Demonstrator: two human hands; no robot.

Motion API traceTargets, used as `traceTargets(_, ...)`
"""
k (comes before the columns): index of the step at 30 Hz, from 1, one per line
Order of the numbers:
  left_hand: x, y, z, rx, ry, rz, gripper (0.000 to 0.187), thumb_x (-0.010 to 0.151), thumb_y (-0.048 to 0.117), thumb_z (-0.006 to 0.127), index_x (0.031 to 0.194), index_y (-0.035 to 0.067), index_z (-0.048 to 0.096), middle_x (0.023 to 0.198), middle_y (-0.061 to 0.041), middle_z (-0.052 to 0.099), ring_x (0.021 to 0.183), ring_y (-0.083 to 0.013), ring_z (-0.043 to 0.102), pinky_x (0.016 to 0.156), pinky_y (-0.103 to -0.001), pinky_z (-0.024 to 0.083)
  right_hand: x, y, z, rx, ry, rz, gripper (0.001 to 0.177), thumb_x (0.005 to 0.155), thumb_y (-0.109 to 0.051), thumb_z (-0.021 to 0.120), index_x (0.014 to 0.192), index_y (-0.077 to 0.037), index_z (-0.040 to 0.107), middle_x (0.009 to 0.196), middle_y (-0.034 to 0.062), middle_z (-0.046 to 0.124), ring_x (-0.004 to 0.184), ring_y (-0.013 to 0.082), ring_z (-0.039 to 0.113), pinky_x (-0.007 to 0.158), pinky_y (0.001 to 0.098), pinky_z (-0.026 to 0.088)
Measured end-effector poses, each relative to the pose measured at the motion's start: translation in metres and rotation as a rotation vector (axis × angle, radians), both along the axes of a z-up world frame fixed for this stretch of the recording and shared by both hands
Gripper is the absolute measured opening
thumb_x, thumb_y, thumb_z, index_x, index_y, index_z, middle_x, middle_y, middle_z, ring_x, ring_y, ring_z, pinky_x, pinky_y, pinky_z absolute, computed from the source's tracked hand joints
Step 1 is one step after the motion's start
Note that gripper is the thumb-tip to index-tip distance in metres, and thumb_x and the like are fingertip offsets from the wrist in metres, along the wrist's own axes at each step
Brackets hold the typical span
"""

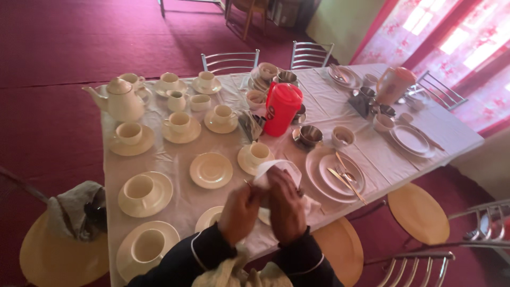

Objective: The person wipes multiple white ceramic cups and saucers with a white cloth on a table covered with a white tablecloth. They also retrieve spoons from a drawer, wipe them, and place them on the table.

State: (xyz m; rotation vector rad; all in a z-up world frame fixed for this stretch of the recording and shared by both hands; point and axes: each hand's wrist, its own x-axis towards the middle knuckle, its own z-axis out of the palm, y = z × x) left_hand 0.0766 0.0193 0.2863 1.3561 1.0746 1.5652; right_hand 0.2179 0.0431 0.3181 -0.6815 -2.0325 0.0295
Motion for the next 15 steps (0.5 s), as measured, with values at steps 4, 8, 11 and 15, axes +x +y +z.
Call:
traceTargets(4,0.007,-0.011,0.005,-0.017,0.062,0.073,0.026,0.098,0.009,0.064,0.12,-0.003,0.068,0.101,-0.006,0.079,0.091,-0.0132,0.075,0.079,-0.027,0.059,0.009,0.014,-0.001,-0.771,0.37,-0.017,0.032,0.099,0.001,0.046,0.125,0.008,0.063,0.118,0.0288,0.067,0.114,0.0449,0.061,0.101,0.0474,0.049)
traceTargets(8,0.005,0.013,-0.007,-0.012,-0.284,-0.022,0.029,0.096,-0.001,0.058,0.123,-0.005,0.066,0.108,-0.007,0.076,0.096,-0.0118,0.069,0.085,-0.026,0.056,0.012,-0.005,0.002,-0.403,0.231,0.08,0.058,0.074,0.008,0.038,0.127,0.006,0.062,0.133,0.0212,0.066,0.129,0.0358,0.062,0.111,0.0409,0.046)
traceTargets(11,-0.001,0.016,-0.012,-0.049,-0.388,-0.025,0.038,0.089,-0.009,0.05,0.124,-0.004,0.066,0.105,-0.007,0.075,0.092,-0.012,0.07,0.083,-0.027,0.057,0.003,-0.028,0.005,-0.145,0.0,0.019,0.059,0.07,0.007,0.045,0.127,0.007,0.061,0.133,0.0247,0.063,0.132,0.0421,0.056,0.114,0.0445,0.042)
traceTargets(15,0.002,0.009,-0.006,-0.055,-0.338,-0.109,0.033,0.093,-0.009,0.051,0.121,-0.005,0.067,0.104,-0.007,0.075,0.093,-0.0099,0.069,0.085,-0.026,0.056,0.012,-0.022,0.001,0.005,-0.077,-0.005,0.051,0.082,0.001,0.055,0.133,0.001,0.064,0.137,0.0204,0.064,0.135,0.0398,0.059,0.119,0.0435,0.044)
